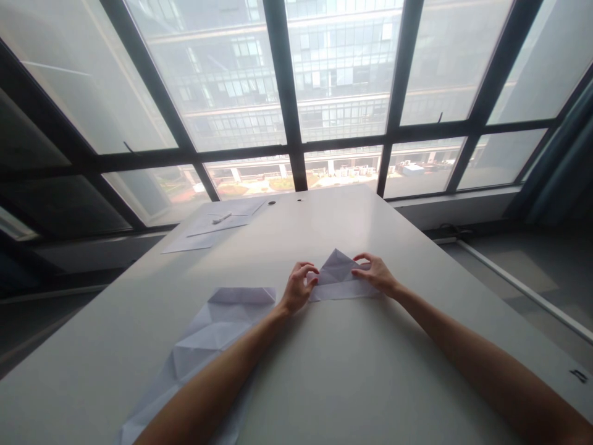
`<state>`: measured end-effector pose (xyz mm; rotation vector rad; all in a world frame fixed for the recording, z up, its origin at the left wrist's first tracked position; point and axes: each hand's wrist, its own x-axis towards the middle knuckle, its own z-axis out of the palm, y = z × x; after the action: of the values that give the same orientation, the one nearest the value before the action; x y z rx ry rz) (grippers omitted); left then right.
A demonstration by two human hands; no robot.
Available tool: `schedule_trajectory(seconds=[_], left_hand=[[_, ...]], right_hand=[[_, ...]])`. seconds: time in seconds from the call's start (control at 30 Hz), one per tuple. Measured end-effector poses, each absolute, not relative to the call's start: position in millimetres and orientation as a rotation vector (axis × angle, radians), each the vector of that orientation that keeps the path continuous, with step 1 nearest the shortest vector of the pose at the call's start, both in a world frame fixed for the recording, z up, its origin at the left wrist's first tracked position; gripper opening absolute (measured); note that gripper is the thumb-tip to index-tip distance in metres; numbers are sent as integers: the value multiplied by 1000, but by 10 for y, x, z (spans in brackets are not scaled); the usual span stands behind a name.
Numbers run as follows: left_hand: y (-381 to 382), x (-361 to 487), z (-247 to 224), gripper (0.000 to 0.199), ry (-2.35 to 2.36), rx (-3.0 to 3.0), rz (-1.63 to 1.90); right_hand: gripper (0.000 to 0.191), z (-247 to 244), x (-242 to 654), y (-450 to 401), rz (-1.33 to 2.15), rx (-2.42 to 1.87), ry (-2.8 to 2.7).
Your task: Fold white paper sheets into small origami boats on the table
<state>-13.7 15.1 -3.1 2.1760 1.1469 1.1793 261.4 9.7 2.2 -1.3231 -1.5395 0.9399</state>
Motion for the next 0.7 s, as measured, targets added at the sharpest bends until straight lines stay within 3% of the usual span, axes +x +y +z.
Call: schedule_trajectory(seconds=[0.2, 0.5, 0.7], left_hand=[[163, -151, -30, 17, 1178, 2111, 1169], [184, -163, -44, 11, 1248, 2080, 1225], [207, -179, -76, 16, 1241, 2074, 1247]], right_hand=[[50, 29, 2606, 89, 925, -1310, -1553], [29, 12, 2615, 97, 925, -1285, -1511], [43, -43, 2622, 122, 942, -1187, -1474]])
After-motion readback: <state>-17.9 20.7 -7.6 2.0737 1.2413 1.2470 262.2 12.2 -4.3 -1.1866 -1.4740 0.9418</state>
